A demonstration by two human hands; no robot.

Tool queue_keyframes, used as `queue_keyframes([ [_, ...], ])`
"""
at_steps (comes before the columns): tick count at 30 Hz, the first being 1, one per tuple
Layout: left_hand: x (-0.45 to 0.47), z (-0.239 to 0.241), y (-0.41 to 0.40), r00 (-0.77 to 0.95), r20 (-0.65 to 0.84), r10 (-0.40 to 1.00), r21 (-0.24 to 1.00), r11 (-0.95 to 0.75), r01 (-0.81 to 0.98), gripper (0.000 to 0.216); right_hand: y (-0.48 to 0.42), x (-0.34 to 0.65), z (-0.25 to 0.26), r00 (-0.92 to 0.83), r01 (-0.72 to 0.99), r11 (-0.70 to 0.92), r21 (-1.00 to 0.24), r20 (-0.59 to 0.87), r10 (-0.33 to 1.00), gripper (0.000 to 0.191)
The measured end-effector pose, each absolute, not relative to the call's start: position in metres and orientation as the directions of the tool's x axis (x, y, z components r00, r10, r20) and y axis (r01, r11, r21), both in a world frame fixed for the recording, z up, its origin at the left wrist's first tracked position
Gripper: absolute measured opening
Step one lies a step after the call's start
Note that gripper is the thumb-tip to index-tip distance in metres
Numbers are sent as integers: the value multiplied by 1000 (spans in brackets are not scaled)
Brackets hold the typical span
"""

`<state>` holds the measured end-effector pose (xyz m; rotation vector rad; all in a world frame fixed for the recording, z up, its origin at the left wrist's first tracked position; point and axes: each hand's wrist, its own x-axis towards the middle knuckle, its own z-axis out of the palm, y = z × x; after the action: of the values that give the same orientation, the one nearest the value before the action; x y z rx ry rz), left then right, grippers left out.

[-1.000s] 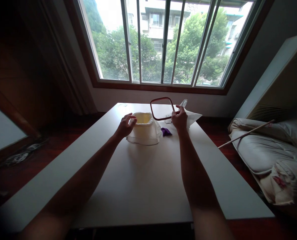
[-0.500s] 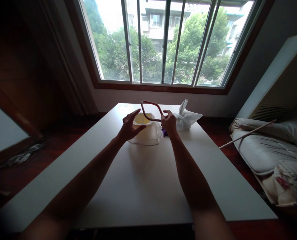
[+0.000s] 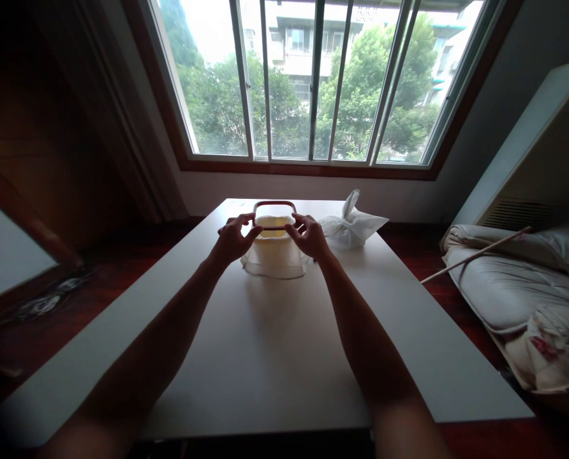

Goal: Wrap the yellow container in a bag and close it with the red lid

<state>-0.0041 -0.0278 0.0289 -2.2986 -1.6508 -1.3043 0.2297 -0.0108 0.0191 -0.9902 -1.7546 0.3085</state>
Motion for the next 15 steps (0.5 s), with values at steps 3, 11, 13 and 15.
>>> queue_keyframes([
  [3, -13, 32, -26, 127, 607, 784, 409, -445, 796, 58, -7, 229, 12, -186, 456, 681, -573, 687, 703, 51],
  [11, -19, 30, -22, 251, 548, 798, 421, -522, 742, 48, -8, 232, 7, -294, 566, 696, -443, 680, 672, 41],
  [13, -18, 30, -24, 249, 512, 822, 441, -500, 745, 46, -8, 232, 7, -314, 583, 700, -412, 681, 662, 38],
  [15, -17, 30, -26, 247, 490, 836, 446, -484, 753, 44, -9, 232, 7, -328, 591, 702, -398, 676, 660, 36],
])
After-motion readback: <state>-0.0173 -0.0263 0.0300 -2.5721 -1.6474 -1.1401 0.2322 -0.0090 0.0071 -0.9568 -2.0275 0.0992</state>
